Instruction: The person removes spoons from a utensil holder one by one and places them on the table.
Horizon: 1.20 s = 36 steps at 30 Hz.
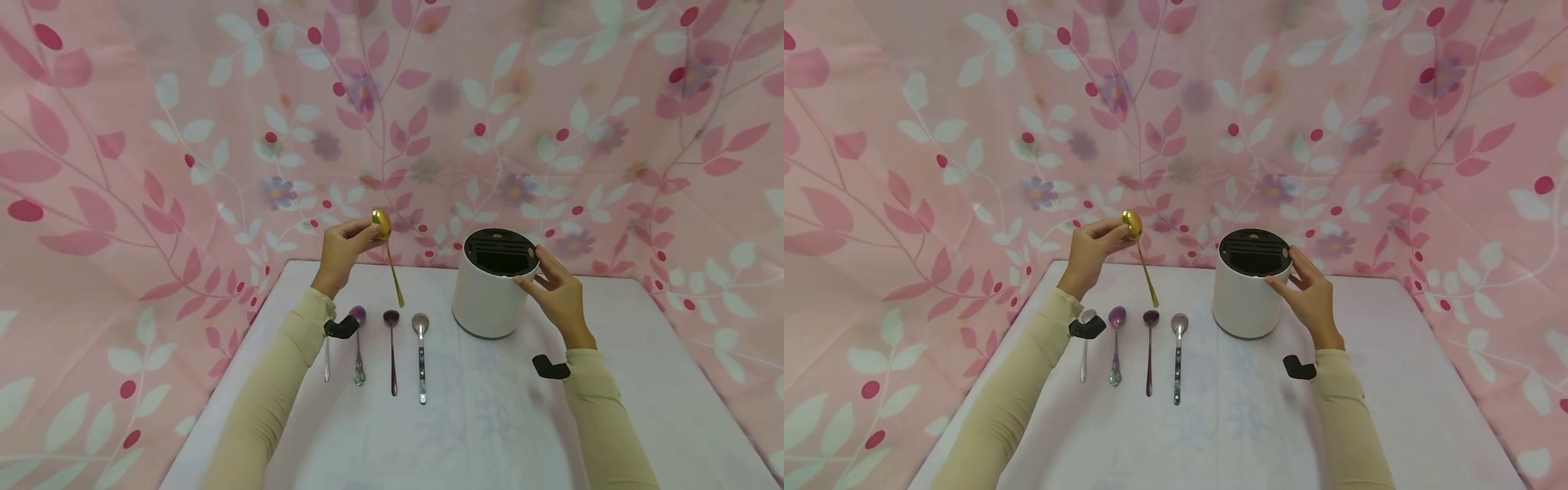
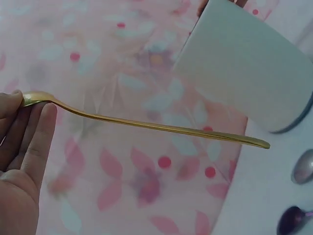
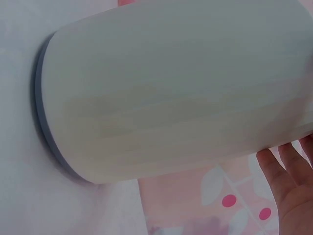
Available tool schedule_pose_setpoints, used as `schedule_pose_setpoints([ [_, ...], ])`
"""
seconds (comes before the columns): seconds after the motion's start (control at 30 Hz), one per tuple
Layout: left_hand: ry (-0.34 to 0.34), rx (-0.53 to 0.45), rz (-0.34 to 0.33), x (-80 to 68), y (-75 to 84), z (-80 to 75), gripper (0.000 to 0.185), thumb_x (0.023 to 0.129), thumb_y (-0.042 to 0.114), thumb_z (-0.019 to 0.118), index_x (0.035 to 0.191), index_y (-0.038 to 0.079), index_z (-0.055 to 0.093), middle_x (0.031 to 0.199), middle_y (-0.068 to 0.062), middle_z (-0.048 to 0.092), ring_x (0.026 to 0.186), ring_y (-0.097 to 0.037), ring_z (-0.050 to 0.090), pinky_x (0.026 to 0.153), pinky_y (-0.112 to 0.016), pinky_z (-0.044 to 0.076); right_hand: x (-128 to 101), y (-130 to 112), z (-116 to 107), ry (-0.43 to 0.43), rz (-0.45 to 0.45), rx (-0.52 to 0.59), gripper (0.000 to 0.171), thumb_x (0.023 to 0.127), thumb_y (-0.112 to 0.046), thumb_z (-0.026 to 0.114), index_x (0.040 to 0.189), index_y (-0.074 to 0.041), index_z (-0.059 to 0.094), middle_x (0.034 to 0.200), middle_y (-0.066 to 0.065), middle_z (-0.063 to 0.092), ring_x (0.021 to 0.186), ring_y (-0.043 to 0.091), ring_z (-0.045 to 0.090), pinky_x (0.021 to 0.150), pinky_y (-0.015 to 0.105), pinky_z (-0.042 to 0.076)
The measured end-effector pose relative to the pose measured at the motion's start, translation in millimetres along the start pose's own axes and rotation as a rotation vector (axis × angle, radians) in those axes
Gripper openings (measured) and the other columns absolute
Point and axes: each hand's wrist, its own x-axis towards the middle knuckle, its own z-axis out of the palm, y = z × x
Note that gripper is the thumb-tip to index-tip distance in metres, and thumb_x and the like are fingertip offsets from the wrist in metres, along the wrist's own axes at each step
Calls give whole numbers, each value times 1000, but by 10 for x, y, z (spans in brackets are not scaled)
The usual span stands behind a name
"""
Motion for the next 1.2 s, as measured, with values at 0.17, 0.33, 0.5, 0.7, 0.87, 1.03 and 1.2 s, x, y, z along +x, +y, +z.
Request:
schedule_pose_setpoints([
  [0.17, 134, -131, -125, -72, -139, -376, 26, 88, 7, 72, 107, -11, 69, 100, -20, 69, 88, -26, 70, 86, -40, 55, 4, 3, -3, -3, 3, 13, 70, 84, -12, 78, 145, -7, 45, 150, 12, 41, 133, 31, 44, 96, 41, 44],
  [0.33, 221, -199, -200, -176, -242, -694, 22, 90, 6, 70, 106, -9, 69, 98, -16, 70, 88, -25, 70, 86, -40, 55, 2, 5, 0, -6, 12, 12, 70, 84, -12, 78, 145, -11, 45, 151, 12, 41, 134, 29, 43, 97, 41, 44],
  [0.5, 266, -239, -278, -280, -297, -951, 22, 92, 4, 67, 110, -10, 66, 98, -16, 70, 87, -24, 70, 87, -38, 55, 32, 84, -4, -8, 20, 39, 70, 84, -12, 79, 146, -13, 45, 151, 11, 40, 135, 26, 43, 98, 47, 43],
  [0.7, 311, -236, -353, -412, -295, -1185, 22, 95, 3, 62, 113, -11, 62, 98, -14, 70, 89, -24, 69, 92, -39, 52, 86, 356, -1, 0, 24, 28, 73, 82, -16, 80, 146, -23, 45, 152, 2, 39, 135, 20, 42, 98, 44, 44],
  [0.87, 331, -167, -470, -536, -383, -1388, 28, 97, 8, 61, 119, -10, 58, 98, -11, 70, 90, -21, 68, 93, -36, 52, 76, 369, 6, -2, 20, 21, 73, 83, -16, 80, 146, -24, 44, 152, 0, 39, 135, 19, 42, 97, 41, 45],
  [1.03, 377, -129, -600, -658, -564, -1611, 26, 96, 11, 63, 116, -6, 62, 94, -9, 69, 84, -17, 67, 87, -29, 55, 46, 161, 2, -5, 11, 51, 72, 83, -9, 79, 146, -9, 45, 151, 11, 40, 135, 25, 43, 97, 43, 44],
  [1.2, 452, -113, -680, -776, -697, -1778, 15, 93, 10, 68, 102, -1, 70, 89, -9, 69, 79, -16, 66, 84, -29, 56, 19, 32, -2, -6, 1, 46, 70, 84, -9, 78, 145, -8, 44, 150, 15, 40, 134, 28, 43, 97, 40, 44],
])
